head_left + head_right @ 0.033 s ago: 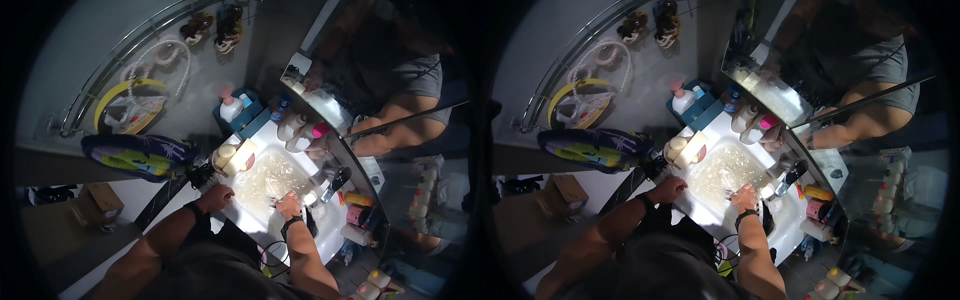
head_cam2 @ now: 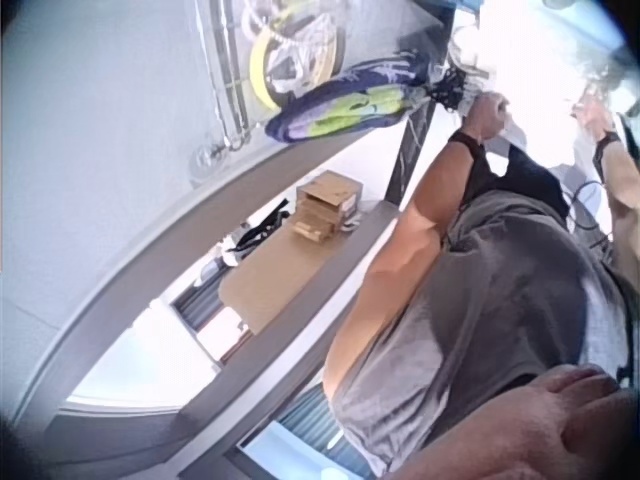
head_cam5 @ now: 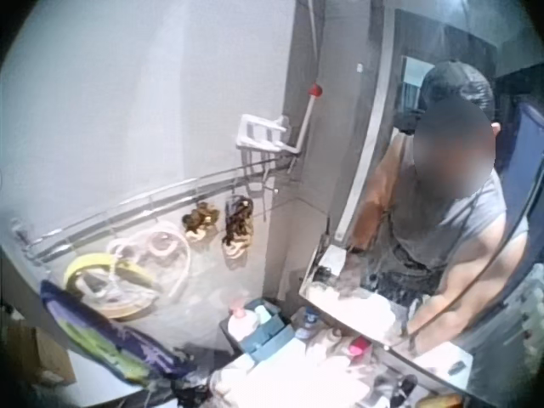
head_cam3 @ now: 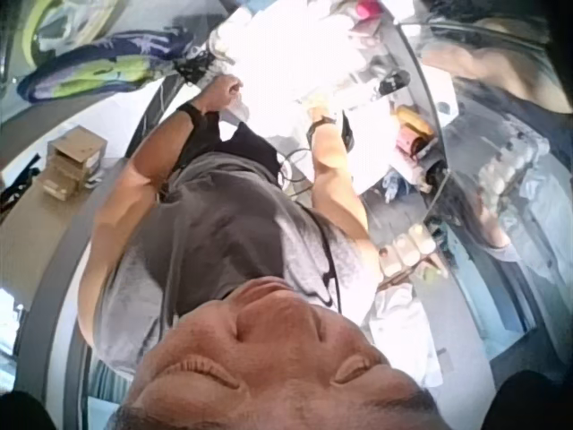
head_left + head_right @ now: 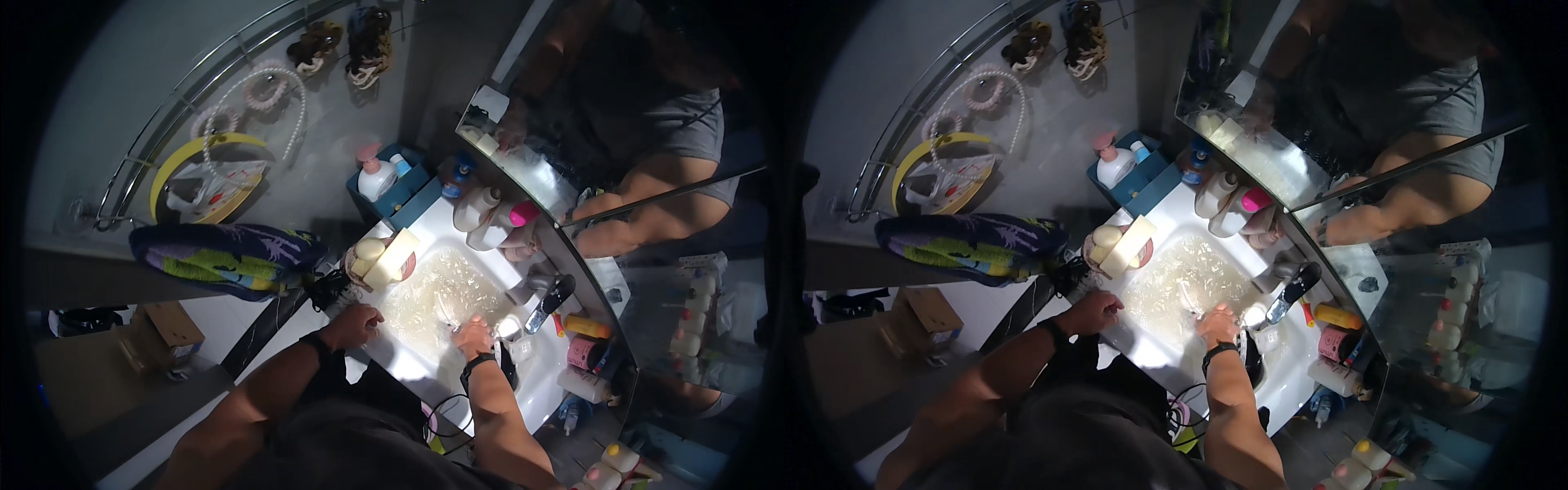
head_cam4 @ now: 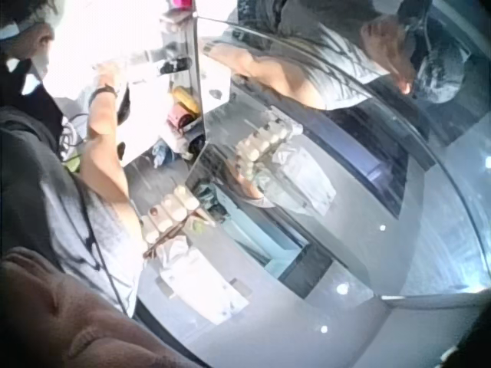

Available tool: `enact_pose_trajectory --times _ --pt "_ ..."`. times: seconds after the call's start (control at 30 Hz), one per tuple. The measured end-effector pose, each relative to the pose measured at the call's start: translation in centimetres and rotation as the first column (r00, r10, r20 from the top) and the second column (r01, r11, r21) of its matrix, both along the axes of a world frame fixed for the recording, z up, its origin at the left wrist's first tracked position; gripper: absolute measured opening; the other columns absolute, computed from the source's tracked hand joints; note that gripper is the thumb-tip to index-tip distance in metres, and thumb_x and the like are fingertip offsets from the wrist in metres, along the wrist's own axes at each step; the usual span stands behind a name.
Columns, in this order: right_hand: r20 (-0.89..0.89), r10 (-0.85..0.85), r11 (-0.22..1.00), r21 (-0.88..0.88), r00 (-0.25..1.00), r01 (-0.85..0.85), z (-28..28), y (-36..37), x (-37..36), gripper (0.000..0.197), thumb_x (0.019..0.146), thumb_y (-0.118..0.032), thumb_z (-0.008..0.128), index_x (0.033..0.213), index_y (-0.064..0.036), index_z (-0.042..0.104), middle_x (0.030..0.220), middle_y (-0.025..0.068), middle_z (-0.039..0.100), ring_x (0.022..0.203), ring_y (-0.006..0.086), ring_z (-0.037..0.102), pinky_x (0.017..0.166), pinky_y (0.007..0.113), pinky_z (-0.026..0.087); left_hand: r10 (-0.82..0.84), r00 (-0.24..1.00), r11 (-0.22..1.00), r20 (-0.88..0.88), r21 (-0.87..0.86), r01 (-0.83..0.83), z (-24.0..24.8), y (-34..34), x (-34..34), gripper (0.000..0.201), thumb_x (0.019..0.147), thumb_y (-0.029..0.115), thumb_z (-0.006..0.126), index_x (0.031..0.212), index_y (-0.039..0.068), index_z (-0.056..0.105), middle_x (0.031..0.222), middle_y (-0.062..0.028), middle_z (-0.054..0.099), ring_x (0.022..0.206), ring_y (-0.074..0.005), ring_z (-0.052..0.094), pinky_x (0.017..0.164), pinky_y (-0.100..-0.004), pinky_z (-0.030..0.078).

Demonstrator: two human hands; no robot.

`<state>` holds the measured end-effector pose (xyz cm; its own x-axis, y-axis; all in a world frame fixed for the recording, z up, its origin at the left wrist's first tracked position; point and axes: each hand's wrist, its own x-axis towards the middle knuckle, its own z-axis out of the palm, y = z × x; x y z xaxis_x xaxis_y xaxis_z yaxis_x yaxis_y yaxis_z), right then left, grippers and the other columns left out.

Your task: The person washes multiple pairs of shoes in a bathroom sink using a brush and water. They scrub the soles and uppers, rinse the shoes, and place them in a pink basin. The person also wipes the sink area with a cloth.

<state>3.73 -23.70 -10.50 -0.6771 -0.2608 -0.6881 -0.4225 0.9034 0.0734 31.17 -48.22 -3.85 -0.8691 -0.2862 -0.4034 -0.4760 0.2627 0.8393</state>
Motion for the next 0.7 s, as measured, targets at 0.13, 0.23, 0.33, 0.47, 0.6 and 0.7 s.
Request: enact_pose_trajectory --times 0.13,0.23,0.33,0.47,0.6,0.7 --pt "0.043 0.499 0.858 0.112 0.865 -0.501 -2.9 1.0 -0.7 0.076 0.099 -0.045 0.064 0.155 0.004 0.048 0.157 0.0248 0.055 0.143 0.0426 0.056 0.114 0.053 0.05 -0.019 0.995 0.987 -0.098 -0.163 0.003 0.7 0.2 -0.1 0.03 0.082 0.012 0.077 0.109 -0.002 0.076 0.094 -0.0161 0.075 0.09 -0.0325 0.073 0.083 -0.0427 0.058" --pt "0.141 0.415 0.899 0.092 0.899 -0.429 -2.1 0.7 -1.7 0.068 0.102 -0.039 0.061 0.152 0.0055 0.049 0.153 0.029 0.056 0.14 0.0451 0.058 0.113 0.05 0.051 0.002 0.998 0.997 -0.065 -0.082 -0.008 -0.2 0.4 0.1 0.029 0.082 0.013 0.078 0.108 -0.001 0.075 0.092 -0.0162 0.075 0.09 -0.0325 0.073 0.084 -0.0439 0.058" --pt "-0.11 -0.012 0.947 -0.321 0.994 -0.025 2.1 1.0 0.0 0.083 0.089 -0.049 0.084 0.139 0.0082 0.05 0.141 0.0307 0.063 0.131 0.0478 0.063 0.112 0.049 0.052 -0.03 0.976 0.984 -0.217 -0.18 -0.01 -1.5 0.4 0.5 0.028 0.081 0.014 0.08 0.106 0.001 0.076 0.092 -0.0153 0.075 0.09 -0.0341 0.074 0.084 -0.0443 0.059" --pt "-0.069 -0.116 0.878 -0.474 0.991 0.069 9.2 2.1 1.0 0.091 0.079 -0.043 0.097 0.137 0.0081 0.049 0.139 0.0317 0.063 0.132 0.0471 0.062 0.112 0.049 0.051 -0.1 0.987 0.975 -0.129 -0.21 0.071 -1.4 -0.1 0.3 0.031 0.083 0.02 0.083 0.108 0.003 0.076 0.103 -0.0168 0.077 0.102 -0.0359 0.073 0.093 -0.0458 0.058" --pt "-0.076 -0.212 0.687 -0.721 0.974 0.093 13.4 3.4 2.3 0.087 0.076 -0.03 0.1 0.136 0.0075 0.049 0.135 0.0301 0.065 0.129 0.0465 0.064 0.11 0.05 0.052 -0.212 0.972 0.969 0.099 -0.108 0.223 0.9 0.1 -3.0 0.039 0.091 0.03 0.08 0.118 0.002 0.075 0.115 -0.0195 0.078 0.112 -0.0369 0.074 0.098 -0.0443 0.057" --pt "-0.109 -0.265 0.563 -0.824 0.958 0.062 15.0 3.6 3.4 0.089 0.075 -0.026 0.1 0.139 0.0062 0.048 0.135 0.0288 0.065 0.128 0.0468 0.064 0.11 0.051 0.052 -0.258 0.966 0.966 0.023 -0.028 0.258 2.4 1.1 -6.4 0.045 0.093 0.029 0.08 0.126 0.0 0.072 0.119 -0.0203 0.077 0.115 -0.0348 0.073 0.101 -0.0411 0.057"
